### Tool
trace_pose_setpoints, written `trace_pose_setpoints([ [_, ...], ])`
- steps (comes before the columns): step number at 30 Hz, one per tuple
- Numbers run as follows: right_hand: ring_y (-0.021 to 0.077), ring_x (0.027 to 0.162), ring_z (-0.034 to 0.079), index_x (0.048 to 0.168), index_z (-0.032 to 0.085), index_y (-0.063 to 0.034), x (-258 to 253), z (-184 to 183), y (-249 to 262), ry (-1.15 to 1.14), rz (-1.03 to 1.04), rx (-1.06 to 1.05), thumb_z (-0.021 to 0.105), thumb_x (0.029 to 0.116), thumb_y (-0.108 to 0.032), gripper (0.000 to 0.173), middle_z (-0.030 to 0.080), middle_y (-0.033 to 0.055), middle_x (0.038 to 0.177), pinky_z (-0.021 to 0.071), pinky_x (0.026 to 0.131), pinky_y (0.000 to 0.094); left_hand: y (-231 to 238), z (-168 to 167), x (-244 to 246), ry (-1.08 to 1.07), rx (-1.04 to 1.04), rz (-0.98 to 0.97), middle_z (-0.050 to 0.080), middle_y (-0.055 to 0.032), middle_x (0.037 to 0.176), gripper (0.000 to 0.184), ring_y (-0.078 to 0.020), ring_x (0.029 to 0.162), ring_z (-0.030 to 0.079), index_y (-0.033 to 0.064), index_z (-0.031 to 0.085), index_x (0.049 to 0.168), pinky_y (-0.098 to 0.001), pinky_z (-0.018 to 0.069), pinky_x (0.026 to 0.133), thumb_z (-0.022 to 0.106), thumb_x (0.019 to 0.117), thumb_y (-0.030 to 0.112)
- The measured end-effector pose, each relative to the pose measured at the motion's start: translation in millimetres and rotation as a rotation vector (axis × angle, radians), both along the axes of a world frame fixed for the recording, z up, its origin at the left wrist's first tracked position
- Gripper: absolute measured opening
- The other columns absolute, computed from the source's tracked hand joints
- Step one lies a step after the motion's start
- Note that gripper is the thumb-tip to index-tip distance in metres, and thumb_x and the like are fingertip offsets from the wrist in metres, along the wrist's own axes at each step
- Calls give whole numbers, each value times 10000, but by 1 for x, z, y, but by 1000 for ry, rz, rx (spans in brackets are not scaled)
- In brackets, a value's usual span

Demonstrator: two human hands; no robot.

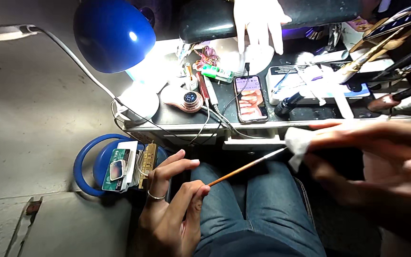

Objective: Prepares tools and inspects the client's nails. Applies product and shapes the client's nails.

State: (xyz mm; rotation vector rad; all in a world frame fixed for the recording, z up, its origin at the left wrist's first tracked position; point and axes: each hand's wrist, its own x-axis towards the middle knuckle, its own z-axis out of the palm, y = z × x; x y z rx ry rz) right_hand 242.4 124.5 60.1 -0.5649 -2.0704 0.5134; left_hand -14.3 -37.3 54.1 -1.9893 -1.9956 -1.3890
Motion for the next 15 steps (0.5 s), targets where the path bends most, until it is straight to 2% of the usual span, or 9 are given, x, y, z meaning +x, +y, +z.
trace_pose_setpoints([
  [2,72,976,719,1135,716,-146,-18,5,-10,-74,100,86,660,1008,-189,145,768,-19,997,537,1025,341,3,0,4,3,15,-17,666,-5,1224,268,-140,1334,536,134,642,850,-293,457,1123,583,1042,310],
  [5,102,974,723,1093,749,-95,-31,3,-11,-156,250,113,609,1041,-129,153,773,35,1000,484,1073,395,6,-1,9,9,68,0,667,13,1212,245,-131,1319,545,137,636,854,-282,465,1109,603,1033,300],
  [10,55,966,721,995,762,-124,-22,1,-3,-170,266,18,632,1023,-117,133,780,1,975,491,1047,330,3,-2,4,68,139,77,630,100,1246,148,-86,1331,510,206,670,918,-256,432,1114,632,1016,310],
  [15,43,974,728,957,780,-155,-6,-3,8,-137,224,-67,650,992,-134,136,785,-58,950,547,1012,297,0,-1,-2,91,147,110,629,108,1240,125,-94,1337,505,222,693,923,-266,422,1125,655,1001,312],
])
